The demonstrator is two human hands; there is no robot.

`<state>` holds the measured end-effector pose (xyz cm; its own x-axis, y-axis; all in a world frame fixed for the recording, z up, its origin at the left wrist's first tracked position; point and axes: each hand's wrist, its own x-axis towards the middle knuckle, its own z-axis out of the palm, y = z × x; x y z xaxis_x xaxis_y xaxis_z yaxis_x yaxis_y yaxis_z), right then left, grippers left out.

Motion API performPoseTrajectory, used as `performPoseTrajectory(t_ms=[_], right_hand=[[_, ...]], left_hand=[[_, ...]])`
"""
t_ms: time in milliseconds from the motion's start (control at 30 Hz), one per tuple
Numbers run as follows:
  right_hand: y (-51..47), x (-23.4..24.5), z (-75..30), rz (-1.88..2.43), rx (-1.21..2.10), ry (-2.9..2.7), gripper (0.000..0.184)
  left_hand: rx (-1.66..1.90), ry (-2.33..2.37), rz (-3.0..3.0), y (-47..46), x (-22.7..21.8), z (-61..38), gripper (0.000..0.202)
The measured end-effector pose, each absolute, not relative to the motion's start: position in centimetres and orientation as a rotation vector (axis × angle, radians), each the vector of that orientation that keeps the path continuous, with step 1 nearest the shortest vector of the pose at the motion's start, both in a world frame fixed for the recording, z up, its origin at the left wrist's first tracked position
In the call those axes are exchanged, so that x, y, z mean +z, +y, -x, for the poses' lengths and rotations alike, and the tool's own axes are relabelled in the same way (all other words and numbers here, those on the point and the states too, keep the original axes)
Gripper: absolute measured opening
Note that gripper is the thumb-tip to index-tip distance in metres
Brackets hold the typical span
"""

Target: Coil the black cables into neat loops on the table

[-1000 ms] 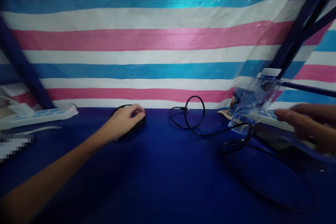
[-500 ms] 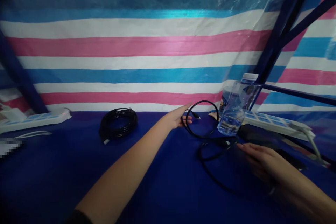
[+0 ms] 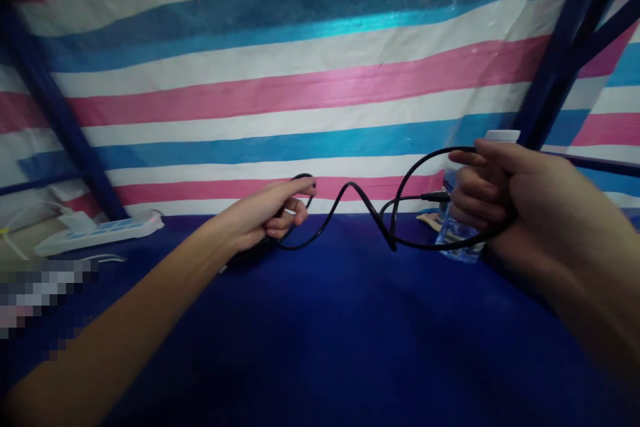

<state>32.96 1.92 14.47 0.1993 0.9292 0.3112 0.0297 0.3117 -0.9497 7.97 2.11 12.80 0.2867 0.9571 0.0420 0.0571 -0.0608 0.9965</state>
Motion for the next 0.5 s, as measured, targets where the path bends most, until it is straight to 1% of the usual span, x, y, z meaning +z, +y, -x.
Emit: performPoseTrajectory(t_ms=[67,167,233,300,367,433,500], right_hand=[[2.2,14.3,-31.5,1.064,0.943,-1.047,0.021],[3.7,13.4,-28.9,1.139,0.785,-1.035,0.018],[5.4,12.6,-27.8,1.222,0.686,-1.135,0.016],[7.4,11.7,-27.8,1.338,0.604,-1.307,0.016],[9.1,10.9,-28.7,1.46,0.482,-1.608,0.016],[9.5,10.3,-29.8,1.504,0.377,-1.877,0.009],[8.2,10.2,-30.0,1.443,0.427,-1.778,0.01]], left_hand=[[1.059,0.997,-1.266,1.4,11.9,-6.4,0.039],[1.099,0.955,-1.085,0.7,10.3,-5.6,0.044],[1.081,0.923,-1.054,0.7,9.7,-5.7,0.039],[1.07,0.893,-1.087,1.0,9.9,-5.5,0.03],[1.106,0.872,-1.173,1.3,10.6,-5.0,0.026],[1.175,0.851,-1.31,1.3,11.4,-4.4,0.025],[1.193,0.869,-1.467,0.9,11.6,-4.4,0.029]])
